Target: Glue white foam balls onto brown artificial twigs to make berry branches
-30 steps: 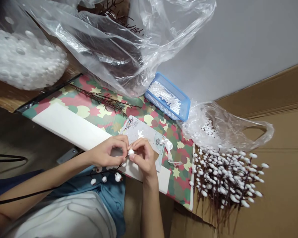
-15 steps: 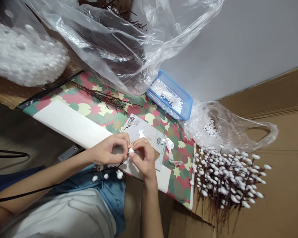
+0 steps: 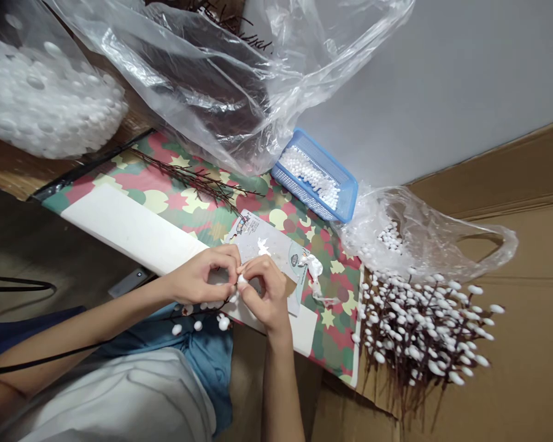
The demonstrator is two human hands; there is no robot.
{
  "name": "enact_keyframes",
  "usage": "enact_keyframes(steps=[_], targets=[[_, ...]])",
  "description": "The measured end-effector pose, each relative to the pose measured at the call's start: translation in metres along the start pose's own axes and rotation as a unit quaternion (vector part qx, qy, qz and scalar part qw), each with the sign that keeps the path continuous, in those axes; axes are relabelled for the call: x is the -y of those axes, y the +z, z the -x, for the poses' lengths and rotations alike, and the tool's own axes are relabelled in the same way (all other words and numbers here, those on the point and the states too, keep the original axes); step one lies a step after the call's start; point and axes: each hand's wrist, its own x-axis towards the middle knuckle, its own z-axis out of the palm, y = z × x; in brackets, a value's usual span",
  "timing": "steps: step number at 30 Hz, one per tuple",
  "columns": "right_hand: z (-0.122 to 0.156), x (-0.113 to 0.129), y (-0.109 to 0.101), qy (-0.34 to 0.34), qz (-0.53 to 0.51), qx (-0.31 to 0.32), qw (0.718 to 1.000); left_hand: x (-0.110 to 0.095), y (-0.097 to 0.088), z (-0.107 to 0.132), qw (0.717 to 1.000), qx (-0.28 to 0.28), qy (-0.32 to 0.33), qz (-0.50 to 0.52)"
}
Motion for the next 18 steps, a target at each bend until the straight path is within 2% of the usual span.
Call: enact_keyframes(steps=[7,12,18], targets=[[-0.001,0.0013,-0.0037,-0.004,0.026,0.009,1.0,0.0004,0.0003,-0.001,1.0,-0.009,0.008,-0.004],[0.0024,0.0012,-0.0051,0.007,-0.006,-0.02,1.0,-0.002,0.0003,-0.0004,1.0,-0.024,0.011,0.014],[0.0011,0.0099,-0.0053,-0.002,-0.02,-0.013,1.0,-0.0083,0.0006,0.0026,0.998,-0.041,0.018,0.04]])
